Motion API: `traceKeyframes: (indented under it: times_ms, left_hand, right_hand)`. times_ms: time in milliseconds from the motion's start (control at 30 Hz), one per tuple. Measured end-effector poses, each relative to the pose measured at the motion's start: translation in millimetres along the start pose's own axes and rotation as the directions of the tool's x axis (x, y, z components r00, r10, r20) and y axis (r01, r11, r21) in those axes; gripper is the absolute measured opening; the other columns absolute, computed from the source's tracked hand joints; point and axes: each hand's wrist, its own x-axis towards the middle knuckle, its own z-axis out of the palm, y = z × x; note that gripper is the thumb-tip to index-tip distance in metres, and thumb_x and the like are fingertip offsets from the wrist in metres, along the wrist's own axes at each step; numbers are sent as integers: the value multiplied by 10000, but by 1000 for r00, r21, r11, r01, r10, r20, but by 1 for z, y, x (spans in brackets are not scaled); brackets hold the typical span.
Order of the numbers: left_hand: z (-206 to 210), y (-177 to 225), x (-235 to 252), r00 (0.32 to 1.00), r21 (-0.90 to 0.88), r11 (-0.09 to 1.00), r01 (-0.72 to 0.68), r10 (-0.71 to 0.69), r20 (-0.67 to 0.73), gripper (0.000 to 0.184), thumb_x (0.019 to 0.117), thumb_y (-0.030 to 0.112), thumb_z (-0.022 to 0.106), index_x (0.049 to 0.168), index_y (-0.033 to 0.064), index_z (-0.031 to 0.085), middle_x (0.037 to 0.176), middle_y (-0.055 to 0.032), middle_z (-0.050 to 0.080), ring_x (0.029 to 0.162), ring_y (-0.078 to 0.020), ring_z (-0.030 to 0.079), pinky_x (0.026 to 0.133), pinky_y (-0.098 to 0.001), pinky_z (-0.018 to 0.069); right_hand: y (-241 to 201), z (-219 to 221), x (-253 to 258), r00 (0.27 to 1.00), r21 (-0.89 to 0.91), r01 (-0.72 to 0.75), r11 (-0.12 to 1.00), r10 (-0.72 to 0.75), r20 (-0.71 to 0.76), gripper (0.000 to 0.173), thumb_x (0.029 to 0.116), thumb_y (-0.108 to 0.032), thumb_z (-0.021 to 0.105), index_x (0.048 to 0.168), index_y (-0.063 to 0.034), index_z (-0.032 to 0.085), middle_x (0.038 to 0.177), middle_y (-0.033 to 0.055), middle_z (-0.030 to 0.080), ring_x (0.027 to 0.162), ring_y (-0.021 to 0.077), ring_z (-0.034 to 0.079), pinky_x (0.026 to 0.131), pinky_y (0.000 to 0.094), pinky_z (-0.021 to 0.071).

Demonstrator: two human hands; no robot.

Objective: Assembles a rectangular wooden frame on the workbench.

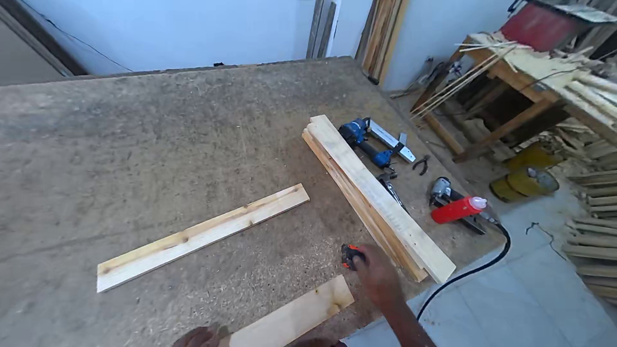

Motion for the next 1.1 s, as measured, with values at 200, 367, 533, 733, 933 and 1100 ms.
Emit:
traceKeyframes:
  times_ms: [200, 367, 533, 733, 933, 1100]
  left_hand:
    - [-11, 12, 59, 985, 37, 985, -168, 169, -29, 308, 988, 307, 641, 1151, 65, 738, 1280, -156, 684, 1264, -359, 608, 1074, -576, 480]
    - [-10, 37, 89, 968, 9, 971, -241, 240, 71, 303, 984, 295, 656, 1148, 53, 736, 1303, -165, 672, 1275, -356, 603, 1077, -557, 481]
    - [3, 64, 89, 941, -66, 955, -290, 297, 161, 293, 967, 235, 686, 1122, -9, 736, 1282, -220, 678, 1277, -393, 602, 1100, -556, 467]
    - [24, 71, 83, 948, -55, 967, -249, 255, 192, 307, 982, 259, 664, 1114, -8, 737, 1259, -211, 690, 1257, -359, 622, 1100, -523, 476]
    - [36, 113, 85, 963, -42, 975, -219, 223, 150, 279, 972, 243, 681, 1124, 18, 747, 1260, -179, 699, 1261, -335, 625, 1093, -511, 488]
    - [29, 124, 109, 990, 17, 990, -141, 140, 31, 297, 961, 281, 691, 1153, 60, 745, 1269, -130, 699, 1257, -298, 627, 1083, -501, 500]
  right_hand:
    - [28, -36, 7, 997, -40, -82, 996, 81, -17, 360, 998, -275, 661, 1281, -52, 675, 1278, 175, 660, 1179, 340, 648, 1003, 557, 534]
    - [45, 48, 29, 963, -135, -46, 990, 80, 257, 756, 865, -435, 786, 1514, -185, 488, 1518, 155, 500, 1364, 366, 517, 1073, 578, 486]
    - [26, 40, 26, 953, -107, -102, 989, 128, 274, 750, 858, -417, 760, 1509, -167, 482, 1418, 143, 565, 1305, 348, 549, 1039, 546, 499]
    - [73, -104, 39, 931, 63, -275, 959, 282, -230, 773, 803, -439, 844, 1417, -78, 542, 1318, 213, 604, 1170, 383, 626, 938, 617, 538]
    - [224, -91, 167, 936, -171, -349, 921, 349, -32, 642, 791, -417, 857, 1243, -24, 625, 1102, 265, 675, 1008, 476, 666, 815, 701, 532]
    - [255, -74, 194, 898, -229, -324, 918, 374, 232, 690, 861, -474, 800, 1334, -18, 587, 1182, 276, 667, 1106, 467, 651, 923, 679, 514]
